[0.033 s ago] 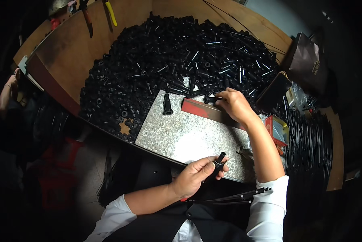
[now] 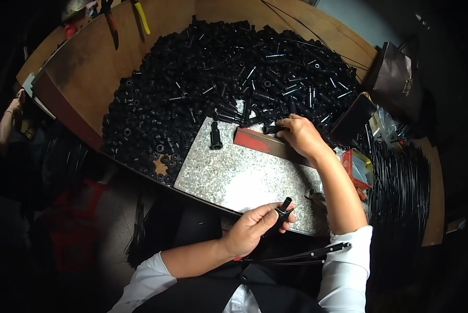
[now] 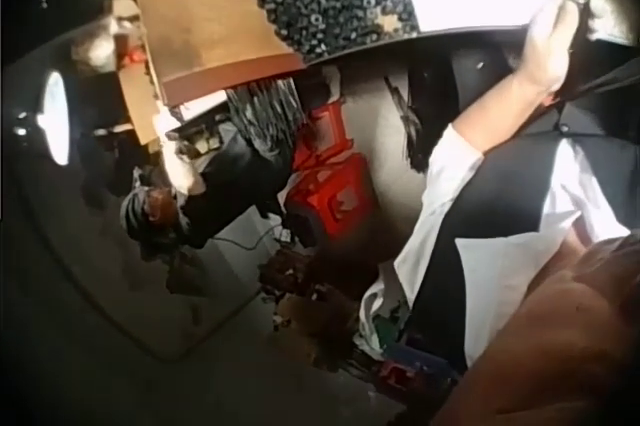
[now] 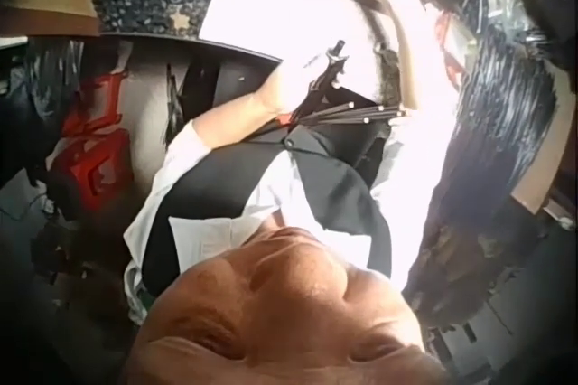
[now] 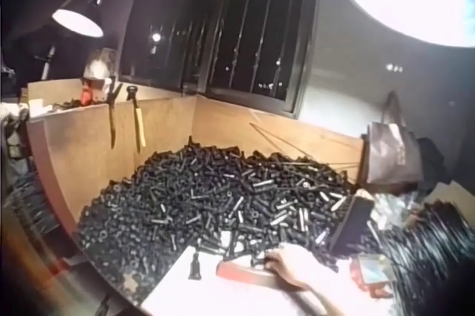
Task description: Assembling electrical wire harnesses by attaching connectors to wire bundles.
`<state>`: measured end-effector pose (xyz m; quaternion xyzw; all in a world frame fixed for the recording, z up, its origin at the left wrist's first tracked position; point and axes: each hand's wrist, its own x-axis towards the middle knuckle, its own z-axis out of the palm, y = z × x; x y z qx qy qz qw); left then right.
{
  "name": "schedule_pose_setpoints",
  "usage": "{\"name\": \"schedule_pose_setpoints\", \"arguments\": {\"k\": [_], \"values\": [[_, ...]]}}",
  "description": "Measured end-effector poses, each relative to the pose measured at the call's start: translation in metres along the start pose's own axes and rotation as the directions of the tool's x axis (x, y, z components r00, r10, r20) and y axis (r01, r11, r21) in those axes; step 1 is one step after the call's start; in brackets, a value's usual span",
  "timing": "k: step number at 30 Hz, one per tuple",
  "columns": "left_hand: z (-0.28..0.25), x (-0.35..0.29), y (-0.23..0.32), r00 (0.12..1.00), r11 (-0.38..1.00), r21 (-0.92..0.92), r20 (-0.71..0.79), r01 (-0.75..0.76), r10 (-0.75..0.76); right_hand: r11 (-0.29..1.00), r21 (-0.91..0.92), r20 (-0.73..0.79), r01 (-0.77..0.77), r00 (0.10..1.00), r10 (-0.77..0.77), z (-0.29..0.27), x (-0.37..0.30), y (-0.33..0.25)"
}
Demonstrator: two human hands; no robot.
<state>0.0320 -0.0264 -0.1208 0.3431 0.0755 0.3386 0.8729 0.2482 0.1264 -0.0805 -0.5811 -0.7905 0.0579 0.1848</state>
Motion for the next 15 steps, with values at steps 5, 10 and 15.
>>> {"name": "schedule_pose_setpoints", "arguments": {"k": [5,10,15], "values": [[0.003,0.002,0.002,1.0,1.0,0.008,0.013,0.016,-0.016,0.984,-0.177,-0.002,0.037,0.999,-0.038,-0.007,-0.008,-0.006],[0.003,-0.001,0.0,1.0,1.0,0.007,0.001,-0.002,0.002,0.976,0.211,0.101,-0.047,0.995,0.026,-0.061,-0.046,-0.038],[0.01,-0.003,0.0,0.999,0.999,0.009,-0.043,-0.032,0.033,0.863,0.436,0.341,-0.254,0.934,0.102,-0.114,-0.088,-0.079]]}}
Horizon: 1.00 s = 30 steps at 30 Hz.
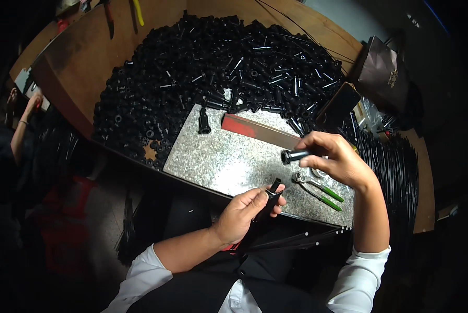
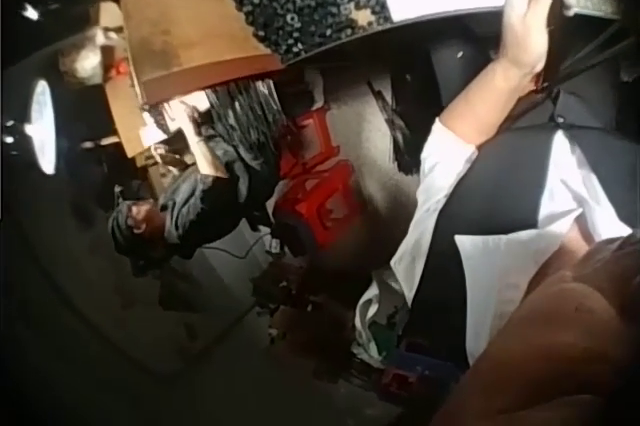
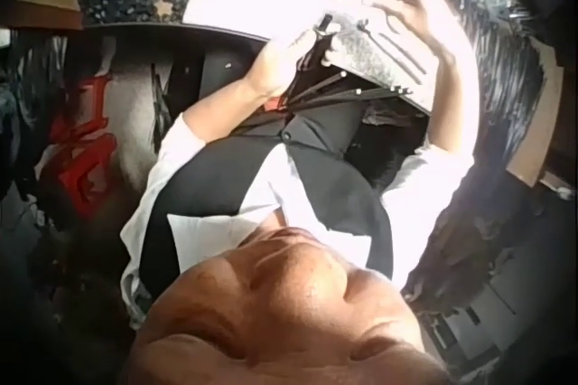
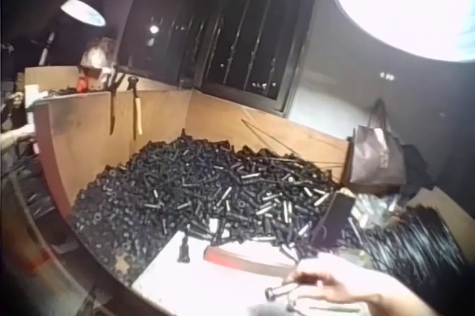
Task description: Assembling electrical wire harnesses by attaching connectors to wire bundles.
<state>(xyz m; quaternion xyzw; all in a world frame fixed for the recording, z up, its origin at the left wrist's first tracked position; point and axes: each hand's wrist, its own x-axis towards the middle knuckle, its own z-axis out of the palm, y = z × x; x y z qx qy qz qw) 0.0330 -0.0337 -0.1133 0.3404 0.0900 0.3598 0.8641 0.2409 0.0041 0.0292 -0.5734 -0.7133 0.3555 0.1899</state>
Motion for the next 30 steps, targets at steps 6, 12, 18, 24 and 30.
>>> {"name": "schedule_pose_setpoints", "arguments": {"k": [6,12,18,24,30], "values": [[0.009,-0.009,-0.003,0.999,0.993,0.109,0.008,-0.047,0.046,0.945,-0.219,0.089,0.244,0.969,-0.23,0.007,-0.022,-0.03],[0.017,-0.013,-0.001,0.999,0.982,0.183,0.003,-0.053,0.053,0.977,-0.075,0.087,0.198,0.978,-0.191,0.021,-0.03,-0.037],[0.023,-0.015,-0.008,0.987,0.952,0.271,-0.032,-0.141,0.156,0.964,0.268,0.011,0.006,1.0,-0.009,0.038,-0.035,-0.046],[0.02,-0.014,-0.008,0.986,0.923,0.35,0.006,-0.158,0.166,0.98,-0.168,0.06,0.109,0.993,-0.1,0.036,-0.031,-0.063],[0.017,-0.014,-0.006,0.984,0.916,0.362,0.022,-0.174,0.178,0.973,-0.131,0.196,0.191,0.967,-0.164,0.032,-0.018,-0.066]]}}
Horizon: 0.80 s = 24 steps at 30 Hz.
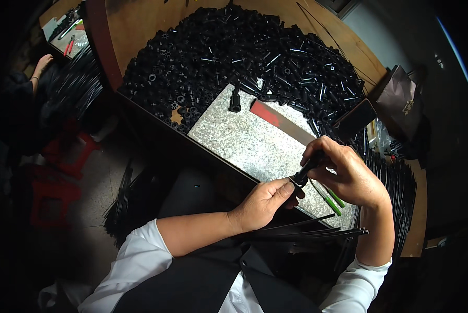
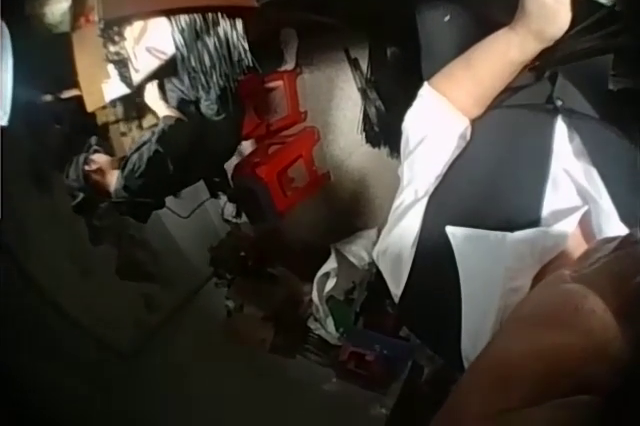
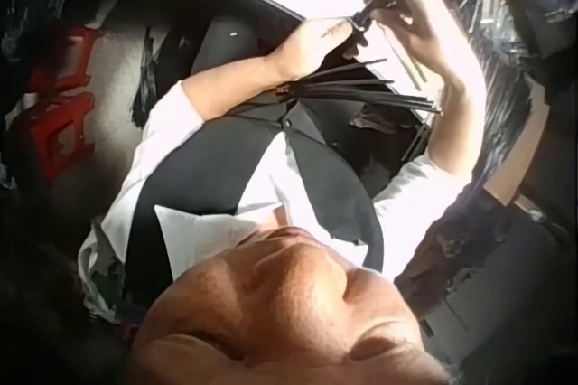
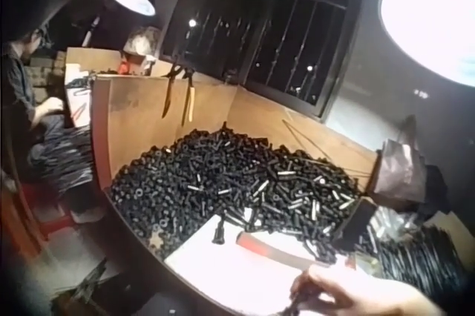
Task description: Assembling electrical wire harnesses by attaching connectors to wire bundles.
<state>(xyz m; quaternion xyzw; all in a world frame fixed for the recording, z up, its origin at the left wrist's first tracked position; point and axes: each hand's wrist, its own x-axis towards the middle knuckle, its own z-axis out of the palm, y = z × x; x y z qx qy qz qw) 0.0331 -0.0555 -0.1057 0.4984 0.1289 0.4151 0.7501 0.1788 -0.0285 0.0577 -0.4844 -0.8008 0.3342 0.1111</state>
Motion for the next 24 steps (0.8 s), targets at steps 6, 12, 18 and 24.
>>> {"name": "schedule_pose_setpoints", "arguments": {"k": [6,12,18,24], "values": [[0.004,0.0,0.0,0.999,0.999,-0.05,-0.045,0.01,-0.013,0.998,-0.004,0.02,-0.061,0.998,0.061,0.006,0.001,0.005],[-0.002,0.005,0.0,0.999,0.997,-0.076,-0.031,0.03,-0.033,0.864,0.446,-0.039,-0.234,0.959,0.28,0.014,-0.004,0.025],[-0.006,0.006,0.001,0.996,0.99,-0.124,-0.048,0.063,-0.069,0.835,0.515,-0.17,-0.196,0.931,0.323,0.025,-0.005,0.027],[-0.01,0.005,-0.005,0.992,0.984,-0.176,-0.115,0.039,-0.06,0.964,0.246,-0.128,-0.104,0.982,0.139,0.053,-0.013,0.056]]}}
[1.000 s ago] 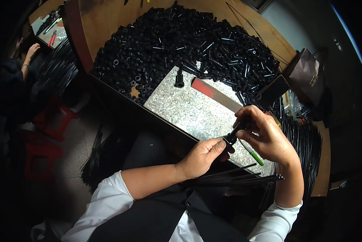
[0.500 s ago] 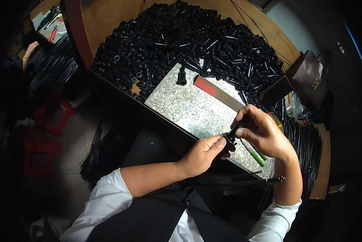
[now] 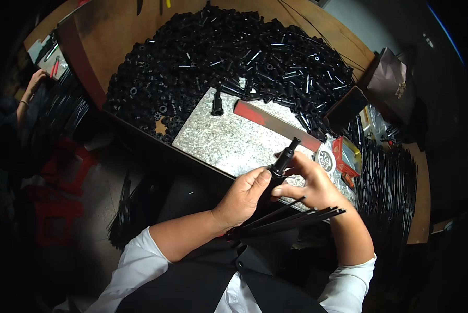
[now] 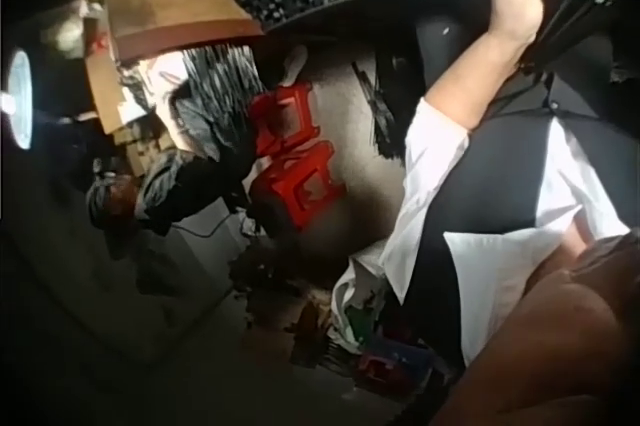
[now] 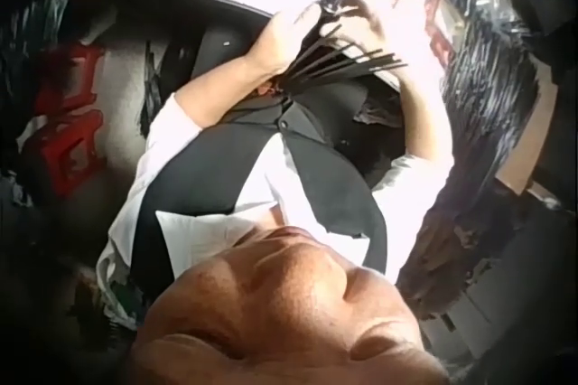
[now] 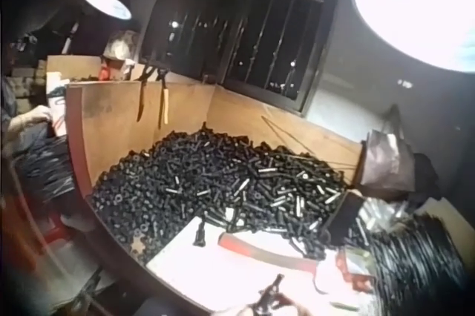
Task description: Assembling electrical wire harnesses by attaching connectors to wire bundles.
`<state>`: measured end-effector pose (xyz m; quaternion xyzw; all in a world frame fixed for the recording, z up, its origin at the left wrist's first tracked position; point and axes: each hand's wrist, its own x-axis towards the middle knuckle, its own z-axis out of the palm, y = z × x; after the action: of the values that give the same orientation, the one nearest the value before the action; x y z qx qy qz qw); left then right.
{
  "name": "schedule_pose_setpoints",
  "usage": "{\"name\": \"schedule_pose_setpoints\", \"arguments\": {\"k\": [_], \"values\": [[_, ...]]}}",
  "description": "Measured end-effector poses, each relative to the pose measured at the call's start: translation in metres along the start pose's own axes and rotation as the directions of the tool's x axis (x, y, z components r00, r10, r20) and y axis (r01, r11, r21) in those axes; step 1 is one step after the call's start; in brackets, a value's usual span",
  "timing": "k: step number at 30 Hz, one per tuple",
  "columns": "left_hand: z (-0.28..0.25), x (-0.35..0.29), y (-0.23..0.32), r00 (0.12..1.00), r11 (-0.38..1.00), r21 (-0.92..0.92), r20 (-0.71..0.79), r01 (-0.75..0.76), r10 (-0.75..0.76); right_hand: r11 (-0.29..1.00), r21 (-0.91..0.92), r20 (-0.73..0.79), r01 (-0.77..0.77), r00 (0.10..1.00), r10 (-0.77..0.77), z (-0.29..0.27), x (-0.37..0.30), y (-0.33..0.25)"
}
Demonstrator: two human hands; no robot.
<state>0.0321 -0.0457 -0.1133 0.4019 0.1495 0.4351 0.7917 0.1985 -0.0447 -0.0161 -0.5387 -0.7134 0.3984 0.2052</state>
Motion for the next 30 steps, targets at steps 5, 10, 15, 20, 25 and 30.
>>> {"name": "schedule_pose_setpoints", "arguments": {"k": [5,10,15,20,25,30], "values": [[0.0,0.004,0.0,1.0,1.0,0.019,0.021,0.002,-0.002,0.988,0.152,-0.085,-0.03,0.995,0.044,0.01,0.001,-0.003],[0.0,0.001,0.003,0.997,0.997,-0.029,0.025,0.068,-0.067,0.993,0.044,-0.075,0.112,0.991,-0.109,0.006,0.001,0.003],[-0.002,0.004,-0.001,0.998,0.987,-0.147,-0.008,0.062,-0.064,0.994,0.097,-0.051,0.049,0.998,-0.044,0.003,0.001,-0.003],[0.004,0.006,0.002,0.997,0.984,-0.167,-0.025,0.064,-0.069,0.952,-0.07,-0.135,0.296,0.943,-0.304,0.003,0.004,0.008],[-0.002,0.005,0.002,0.994,0.987,-0.115,0.019,0.111,-0.11,0.964,0.263,-0.017,0.029,1.0,-0.025,0.001,0.0,0.001],[0.0,0.005,0.004,0.995,0.995,-0.028,0.018,0.098,-0.097,0.967,0.18,-0.075,0.177,0.983,-0.166,0.003,0.002,0.01]]}}
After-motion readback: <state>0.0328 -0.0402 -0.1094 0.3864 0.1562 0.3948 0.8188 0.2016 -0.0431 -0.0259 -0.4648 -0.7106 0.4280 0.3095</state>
